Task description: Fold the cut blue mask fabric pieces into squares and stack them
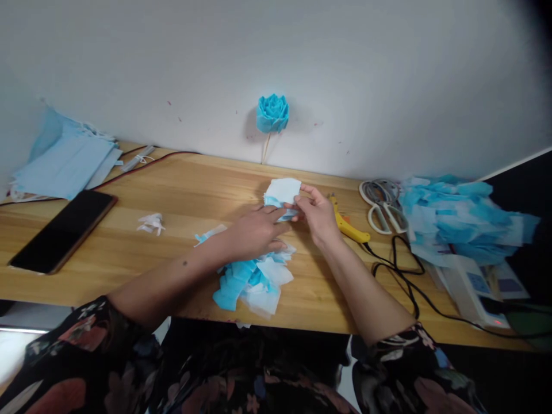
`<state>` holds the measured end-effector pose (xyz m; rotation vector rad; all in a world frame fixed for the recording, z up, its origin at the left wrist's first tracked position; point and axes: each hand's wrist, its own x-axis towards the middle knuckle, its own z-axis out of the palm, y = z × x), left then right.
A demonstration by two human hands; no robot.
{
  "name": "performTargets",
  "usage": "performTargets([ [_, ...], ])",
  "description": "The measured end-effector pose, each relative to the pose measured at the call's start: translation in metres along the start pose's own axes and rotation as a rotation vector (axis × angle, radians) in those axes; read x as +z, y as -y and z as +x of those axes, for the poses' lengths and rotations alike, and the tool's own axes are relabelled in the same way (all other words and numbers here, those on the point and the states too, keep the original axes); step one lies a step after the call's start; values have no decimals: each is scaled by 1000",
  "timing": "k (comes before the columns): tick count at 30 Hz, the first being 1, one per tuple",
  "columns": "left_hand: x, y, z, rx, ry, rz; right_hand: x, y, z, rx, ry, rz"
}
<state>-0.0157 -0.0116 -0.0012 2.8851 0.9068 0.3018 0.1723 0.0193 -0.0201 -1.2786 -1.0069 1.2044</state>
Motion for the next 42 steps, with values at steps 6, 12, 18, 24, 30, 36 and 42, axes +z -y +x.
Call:
performTargets([
  [6, 4, 1, -1, -4, 1, -12, 0, -6, 1, -73, 11, -60],
  [12, 6, 3, -2, 8, -30, -73, 0, -1, 2, -58, 27, -58],
  [18, 4, 3, -2, 38, 12, -18, 2, 1, 4, -66, -14, -83],
  [24, 5, 4, -2, 22, -18, -39, 3, -3, 9, -104, -47, -125],
  [30, 5, 6, -2, 17, -18, -42, -7, 10, 7, -307, -10, -11],
  [36, -3, 12, 6, -34, -115, -138, -15, 24, -2, -394, 93, 17],
  [42, -6, 33, 10, -217, -322, -311, -17, 25, -8, -374, 201, 64],
])
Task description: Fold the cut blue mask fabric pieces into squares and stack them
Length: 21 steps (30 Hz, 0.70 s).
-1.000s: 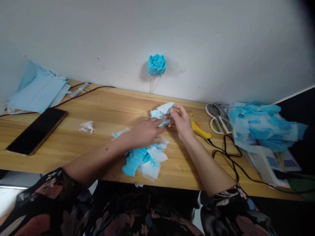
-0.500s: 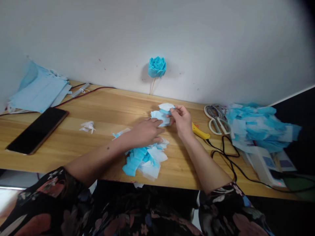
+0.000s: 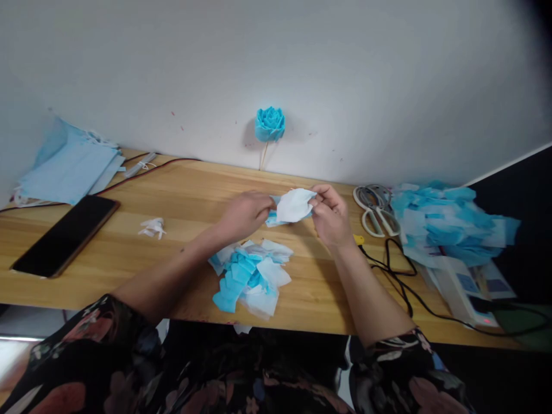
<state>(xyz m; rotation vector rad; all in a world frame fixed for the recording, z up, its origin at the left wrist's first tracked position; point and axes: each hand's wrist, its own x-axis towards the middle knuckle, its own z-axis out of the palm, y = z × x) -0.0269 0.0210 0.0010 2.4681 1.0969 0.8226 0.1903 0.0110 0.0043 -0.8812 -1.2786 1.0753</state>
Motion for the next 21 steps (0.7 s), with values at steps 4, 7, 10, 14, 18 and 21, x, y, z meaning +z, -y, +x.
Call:
performTargets([
  [4, -9, -3, 0, -197, -313, -251, 1, -1, -6, 67, 115, -26],
  [7, -17, -13, 0, -111, -334, -411, 4, 0, -9, 102, 199, -44],
  [10, -20, -21, -1, -9, -252, -511, 8, 1, -10, 110, 256, -33],
  [14, -18, -26, -2, -36, -236, -521, 10, 0, -10, 112, 284, -45],
  [18, -16, -27, -2, -136, -240, -484, 11, -2, -11, 126, 319, -50],
  [21, -16, -26, -1, -222, -254, -493, 11, -3, -11, 134, 310, -82],
])
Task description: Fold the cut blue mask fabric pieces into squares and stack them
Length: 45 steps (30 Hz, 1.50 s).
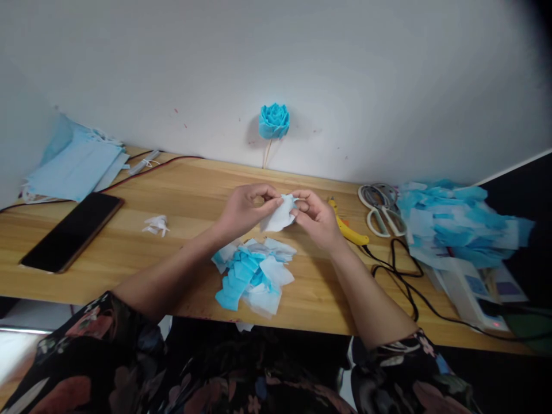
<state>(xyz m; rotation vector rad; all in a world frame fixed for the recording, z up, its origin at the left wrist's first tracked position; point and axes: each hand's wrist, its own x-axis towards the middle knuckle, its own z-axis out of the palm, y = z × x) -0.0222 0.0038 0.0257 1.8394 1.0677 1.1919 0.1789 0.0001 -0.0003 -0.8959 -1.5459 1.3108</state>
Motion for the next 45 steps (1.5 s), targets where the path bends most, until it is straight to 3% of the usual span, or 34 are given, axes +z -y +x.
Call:
performTargets([
  [6, -2, 1, 2, -109, -96, -70, -3, 1, 0, 10, -16, -119],
  [18, 3, 5, 0, 8, -108, -29, -3, -4, 3, -26, -83, -78],
  [23, 5, 10, 1, 36, -138, -11, -1, -7, 6, -34, -248, -188],
  [27, 5, 19, 4, -10, -130, -110, -13, -7, 13, -76, -470, -213],
  [30, 6, 26, 5, -66, -67, -72, -25, -7, 19, -93, -597, -115],
  [32, 7, 27, 3, -60, 2, 67, -29, -8, 21, -78, -620, -28],
  [38, 9, 16, -9, 104, 291, 603, -26, -13, 18, 42, -552, 24],
  [45, 16, 5, -20, 197, 519, 786, -21, -16, 18, 66, -502, -3],
])
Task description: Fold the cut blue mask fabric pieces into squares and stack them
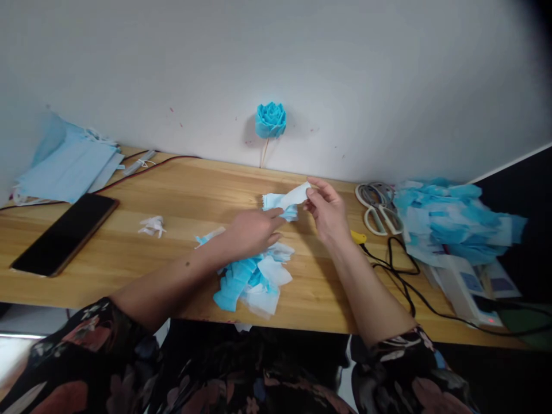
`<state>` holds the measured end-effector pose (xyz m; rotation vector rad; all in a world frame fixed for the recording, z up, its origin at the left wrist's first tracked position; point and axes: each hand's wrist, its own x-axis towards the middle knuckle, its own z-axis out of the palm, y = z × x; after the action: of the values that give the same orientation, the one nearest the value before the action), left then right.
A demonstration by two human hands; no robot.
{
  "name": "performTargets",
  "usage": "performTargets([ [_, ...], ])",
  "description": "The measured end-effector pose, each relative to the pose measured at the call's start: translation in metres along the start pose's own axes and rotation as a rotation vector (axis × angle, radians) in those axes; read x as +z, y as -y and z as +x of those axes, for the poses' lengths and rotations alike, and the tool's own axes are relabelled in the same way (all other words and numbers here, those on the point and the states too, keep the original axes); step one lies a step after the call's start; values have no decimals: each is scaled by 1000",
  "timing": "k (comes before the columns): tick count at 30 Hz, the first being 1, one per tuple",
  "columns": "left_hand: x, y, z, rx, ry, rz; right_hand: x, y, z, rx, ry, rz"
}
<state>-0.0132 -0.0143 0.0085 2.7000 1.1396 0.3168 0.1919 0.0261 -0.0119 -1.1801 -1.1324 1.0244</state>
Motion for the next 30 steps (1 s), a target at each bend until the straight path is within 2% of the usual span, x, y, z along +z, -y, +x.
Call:
performTargets([
  [5, -3, -5, -3, 34, 124, 48, 5, 4, -2, 14, -9, 82],
  [10, -1, -4, -3, 22, 130, 51, 8, 0, -5, -12, 16, 115],
  [20, 1, -3, -5, 17, 122, 26, 7, 4, -9, 149, 172, -98],
  [26, 2, -1, -4, 22, 114, 28, -1, 8, -8, 143, 176, -282],
  [30, 0, -1, -4, 18, 128, 43, -6, 7, -7, 112, 239, -456],
])
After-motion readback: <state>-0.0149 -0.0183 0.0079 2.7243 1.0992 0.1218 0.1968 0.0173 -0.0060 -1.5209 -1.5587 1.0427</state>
